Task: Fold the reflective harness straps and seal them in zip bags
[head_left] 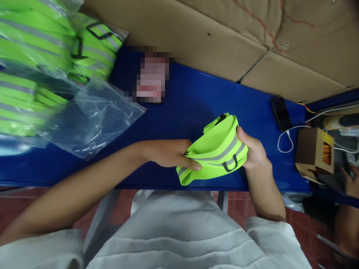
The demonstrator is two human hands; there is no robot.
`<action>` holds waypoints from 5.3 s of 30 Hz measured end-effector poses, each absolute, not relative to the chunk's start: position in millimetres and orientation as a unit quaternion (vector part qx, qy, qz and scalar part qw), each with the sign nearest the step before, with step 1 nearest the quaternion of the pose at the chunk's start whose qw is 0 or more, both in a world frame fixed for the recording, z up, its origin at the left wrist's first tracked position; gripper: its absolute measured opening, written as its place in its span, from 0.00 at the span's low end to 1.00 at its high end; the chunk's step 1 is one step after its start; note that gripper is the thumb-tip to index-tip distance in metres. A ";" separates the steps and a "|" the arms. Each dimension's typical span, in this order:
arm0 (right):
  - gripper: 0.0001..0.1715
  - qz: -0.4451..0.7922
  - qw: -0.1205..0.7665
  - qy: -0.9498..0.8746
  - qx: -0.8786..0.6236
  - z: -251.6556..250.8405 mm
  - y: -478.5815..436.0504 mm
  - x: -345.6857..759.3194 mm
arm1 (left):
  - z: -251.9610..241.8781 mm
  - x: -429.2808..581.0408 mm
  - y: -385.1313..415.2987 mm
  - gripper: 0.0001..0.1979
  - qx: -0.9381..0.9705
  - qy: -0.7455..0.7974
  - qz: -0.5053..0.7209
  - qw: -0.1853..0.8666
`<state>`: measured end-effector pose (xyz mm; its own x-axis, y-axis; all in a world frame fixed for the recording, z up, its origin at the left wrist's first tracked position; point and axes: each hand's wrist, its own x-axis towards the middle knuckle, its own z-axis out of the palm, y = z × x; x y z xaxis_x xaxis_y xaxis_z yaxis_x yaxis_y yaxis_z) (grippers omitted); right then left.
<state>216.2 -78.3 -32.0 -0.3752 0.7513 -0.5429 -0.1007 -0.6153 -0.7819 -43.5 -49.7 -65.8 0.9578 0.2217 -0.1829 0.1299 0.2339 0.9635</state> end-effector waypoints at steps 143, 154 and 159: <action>0.12 0.539 0.310 -0.575 -0.532 -26.7 -76.0 197.7 | -16.8 -47.8 -52.9 0.25 0.719 0.471 0.043 0.509; 0.24 0.558 0.290 -0.609 -0.484 -26.3 -73.4 202.9 | -30.8 -41.4 -58.7 0.34 0.679 0.373 0.210 0.596; 0.32 0.445 0.348 -0.618 -0.547 -38.5 -79.0 192.5 | -36.8 -37.6 -58.1 0.28 0.628 0.421 0.262 0.600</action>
